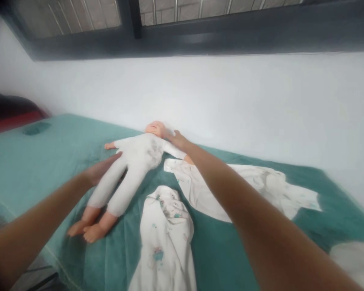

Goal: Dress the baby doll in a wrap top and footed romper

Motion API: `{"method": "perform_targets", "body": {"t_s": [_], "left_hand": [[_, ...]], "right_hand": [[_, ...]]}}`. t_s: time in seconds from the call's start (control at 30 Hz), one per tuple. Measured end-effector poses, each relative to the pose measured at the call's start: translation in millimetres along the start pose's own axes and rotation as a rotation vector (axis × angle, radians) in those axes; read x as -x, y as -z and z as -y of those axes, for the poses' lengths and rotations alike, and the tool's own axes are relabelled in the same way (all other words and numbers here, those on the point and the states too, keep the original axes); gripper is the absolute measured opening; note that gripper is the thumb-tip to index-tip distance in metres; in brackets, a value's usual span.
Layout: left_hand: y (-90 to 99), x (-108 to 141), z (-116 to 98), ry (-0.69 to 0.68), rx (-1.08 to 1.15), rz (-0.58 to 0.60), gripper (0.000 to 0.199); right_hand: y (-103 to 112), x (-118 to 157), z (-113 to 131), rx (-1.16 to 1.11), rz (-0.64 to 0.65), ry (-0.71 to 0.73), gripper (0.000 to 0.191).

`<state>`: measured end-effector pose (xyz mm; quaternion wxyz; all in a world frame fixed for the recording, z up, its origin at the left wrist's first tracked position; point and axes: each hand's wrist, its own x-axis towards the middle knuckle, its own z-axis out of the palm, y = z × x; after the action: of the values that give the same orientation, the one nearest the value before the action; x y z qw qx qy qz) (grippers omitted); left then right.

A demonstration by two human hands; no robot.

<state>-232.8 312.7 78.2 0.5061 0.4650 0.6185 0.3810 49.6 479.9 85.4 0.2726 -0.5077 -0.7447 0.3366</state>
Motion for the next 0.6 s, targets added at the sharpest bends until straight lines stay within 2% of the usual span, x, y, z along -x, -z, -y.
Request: {"method": "perform_targets", "body": {"t_s": [0.03, 0.13, 0.17, 0.2, 0.23, 0.27, 0.33, 0.4, 0.47, 0.53, 0.6], "left_hand": [[-0.7, 5, -2, -0.035, -0.078, -0.089, 0.060], [-11.5, 34, -12, -0.176, -0.386, -0.489, 0.052], [-19.7, 48, -15, -0.247, -0.475, -0.584, 0.049], [-30.8, 64, -17, -0.319, -0.543, -0.621, 0.045], [-44.8, 82, -18, -0.386, -0.583, -0.604, 0.043], [-61.4, 99, -17, -0.405, -0.601, -0.499, 0.043], [-99.4, 132, -7, -0.305, -0.610, -0.232, 0.050], [-138.1, 157, 8, -0.278, -0.700, -0.079, 0.060], [-171.3, 174, 24, -0.256, -0.765, -0.117, 0.069], [-196.7, 185, 33, -0.274, -0.675, -0.097, 0.059], [-215.4, 197, 30, -0.409, -0.526, 0.064, 0.057]], "right_hand": [[13, 13, -14, 0.082, 0.004, -0.057, 0.060], [60, 66, -53, 0.350, -0.013, -0.227, 0.052], [76, 86, -64, 0.432, -0.016, -0.267, 0.051], [90, 106, -72, 0.507, -0.015, -0.298, 0.048], [103, 125, -78, 0.576, -0.007, -0.321, 0.044], [115, 143, -81, 0.638, 0.000, -0.335, 0.039], [132, 174, -81, 0.744, 0.011, -0.339, 0.031], [143, 198, -71, 0.827, 0.009, -0.310, 0.028], [150, 219, -56, 0.886, 0.000, -0.250, 0.027], [156, 241, -37, 0.925, -0.010, -0.178, 0.027], [163, 264, -15, 0.933, -0.038, -0.085, 0.028]]}}
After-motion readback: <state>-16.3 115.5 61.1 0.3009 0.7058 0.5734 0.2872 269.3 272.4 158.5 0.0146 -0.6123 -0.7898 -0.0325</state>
